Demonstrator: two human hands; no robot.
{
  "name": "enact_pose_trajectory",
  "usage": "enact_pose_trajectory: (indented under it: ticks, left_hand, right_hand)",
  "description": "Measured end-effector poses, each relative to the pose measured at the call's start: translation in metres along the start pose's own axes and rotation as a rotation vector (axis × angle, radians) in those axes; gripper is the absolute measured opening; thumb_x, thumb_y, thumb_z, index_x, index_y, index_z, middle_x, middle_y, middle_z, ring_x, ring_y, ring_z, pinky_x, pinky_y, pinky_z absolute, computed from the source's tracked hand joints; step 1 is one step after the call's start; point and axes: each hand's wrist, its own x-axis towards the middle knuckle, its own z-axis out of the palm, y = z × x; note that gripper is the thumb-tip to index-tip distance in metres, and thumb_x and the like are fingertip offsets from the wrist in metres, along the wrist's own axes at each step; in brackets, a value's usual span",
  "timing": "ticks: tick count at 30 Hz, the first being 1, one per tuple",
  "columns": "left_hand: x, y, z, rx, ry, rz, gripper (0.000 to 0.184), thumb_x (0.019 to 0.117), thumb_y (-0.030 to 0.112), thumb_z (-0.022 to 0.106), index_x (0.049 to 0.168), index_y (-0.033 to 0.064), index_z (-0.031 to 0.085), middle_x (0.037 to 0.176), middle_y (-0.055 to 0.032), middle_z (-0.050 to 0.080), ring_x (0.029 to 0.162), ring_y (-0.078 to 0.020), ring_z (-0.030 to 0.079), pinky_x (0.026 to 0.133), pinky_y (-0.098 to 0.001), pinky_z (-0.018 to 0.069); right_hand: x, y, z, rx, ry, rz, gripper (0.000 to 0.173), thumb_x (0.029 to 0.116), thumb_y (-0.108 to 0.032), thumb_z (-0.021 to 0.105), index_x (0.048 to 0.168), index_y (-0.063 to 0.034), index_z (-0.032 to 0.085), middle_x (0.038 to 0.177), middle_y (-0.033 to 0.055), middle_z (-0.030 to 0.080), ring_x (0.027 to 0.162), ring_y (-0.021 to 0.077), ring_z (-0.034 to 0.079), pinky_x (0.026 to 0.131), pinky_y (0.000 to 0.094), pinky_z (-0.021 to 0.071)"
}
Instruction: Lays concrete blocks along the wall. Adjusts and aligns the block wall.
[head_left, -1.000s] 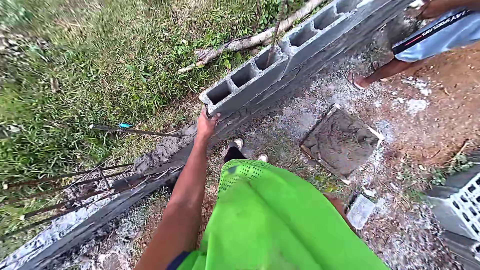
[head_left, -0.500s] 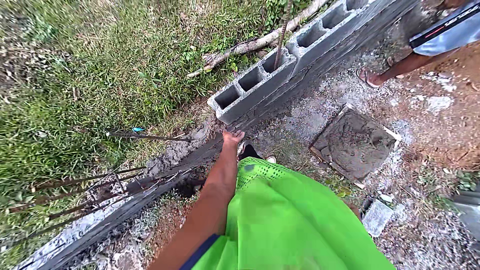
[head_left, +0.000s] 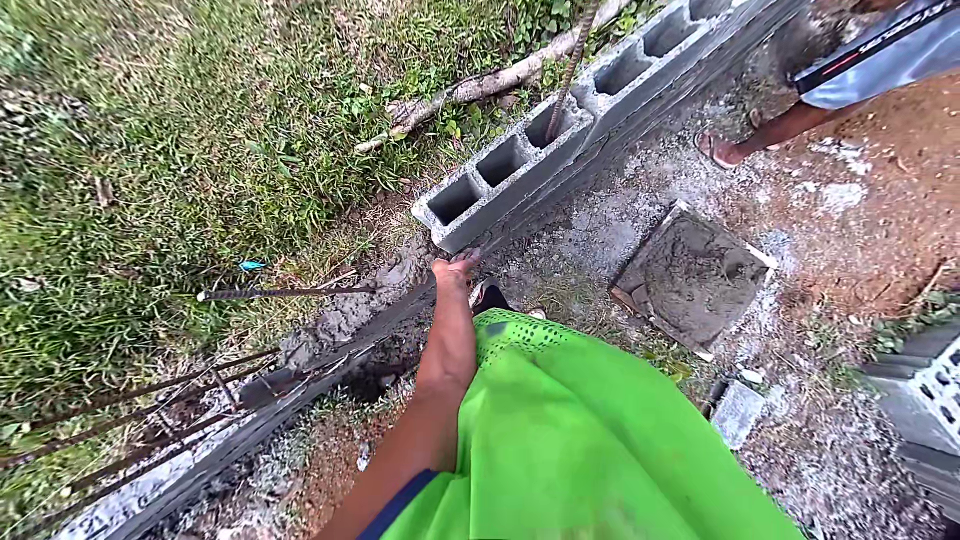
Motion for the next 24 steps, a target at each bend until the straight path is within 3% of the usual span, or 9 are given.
enact_pose_trajectory:
  ticks: [4, 7, 10, 12, 16, 24]
  left_hand:
    - [0.001, 0.002, -0.005, 0.092, -0.069, 0.022, 0.079, 0.1032, 0.065, 0.008, 0.158, 0.0094, 0.021, 0.155, -0.0212, 0.042, 0.134, -0.0374, 0.053, 0.103, -0.0535, 0.0516]
    - [0.005, 0.012, -0.009, 0.172, -0.14, 0.013, 0.079, 0.1036, 0.066, 0.014, 0.158, 0.0087, 0.021, 0.155, -0.0227, 0.041, 0.134, -0.04, 0.052, 0.105, -0.0566, 0.0501]
    - [-0.01, 0.028, -0.003, 0.297, -0.108, 0.055, 0.069, 0.1066, 0.057, 0.02, 0.156, 0.0091, 0.024, 0.151, -0.0256, 0.044, 0.129, -0.043, 0.056, 0.099, -0.0584, 0.0537]
    - [-0.026, 0.038, -0.002, 0.361, -0.117, 0.095, 0.065, 0.1084, 0.053, 0.018, 0.157, 0.0093, 0.021, 0.155, -0.025, 0.04, 0.134, -0.0431, 0.052, 0.102, -0.059, 0.0517]
    - [-0.056, 0.059, -0.008, 0.545, -0.133, 0.184, 0.064, 0.1097, 0.051, 0.021, 0.16, 0.0106, 0.018, 0.16, -0.0231, 0.035, 0.139, -0.0423, 0.049, 0.106, -0.0569, 0.0506]
    - [-0.132, 0.085, -0.014, 1.131, -0.042, 0.507, 0.053, 0.1087, 0.034, 0.043, 0.152, 0.0067, 0.033, 0.148, -0.0195, 0.049, 0.125, -0.0318, 0.06, 0.1, -0.045, 0.0543]
  right_hand:
    - [0.044, 0.039, -0.003, 0.1, -0.004, -0.037, 0.034, 0.1109, -0.013, 0.046, 0.132, 0.0114, 0.059, 0.125, 0.0285, 0.068, 0.111, 0.0335, 0.069, 0.097, 0.0449, 0.0546]
    - [0.077, 0.077, -0.011, 0.123, -0.029, -0.085, 0.037, 0.1117, -0.018, 0.046, 0.134, 0.0092, 0.057, 0.124, 0.0274, 0.066, 0.108, 0.0301, 0.069, 0.096, 0.0437, 0.0541]
    - [0.096, 0.105, -0.016, 0.132, -0.026, -0.07, 0.038, 0.1117, -0.02, 0.046, 0.134, 0.0081, 0.058, 0.124, 0.0258, 0.067, 0.106, 0.029, 0.069, 0.095, 0.0441, 0.0545]
    - [0.111, 0.125, -0.015, 0.165, -0.044, -0.041, 0.039, 0.1118, -0.023, 0.045, 0.135, 0.0072, 0.057, 0.125, 0.0247, 0.067, 0.108, 0.0291, 0.069, 0.095, 0.0441, 0.0549]
    - [0.129, 0.156, 0.003, 0.256, -0.084, 0.044, 0.041, 0.1118, -0.026, 0.044, 0.137, 0.0037, 0.057, 0.129, 0.0225, 0.066, 0.111, 0.0292, 0.068, 0.095, 0.0447, 0.0543]
    - [0.155, 0.194, 0.064, 0.337, -0.231, 0.146, 0.039, 0.1116, -0.025, 0.046, 0.138, 0.0023, 0.057, 0.125, 0.0203, 0.069, 0.106, 0.0265, 0.07, 0.091, 0.0422, 0.0565]
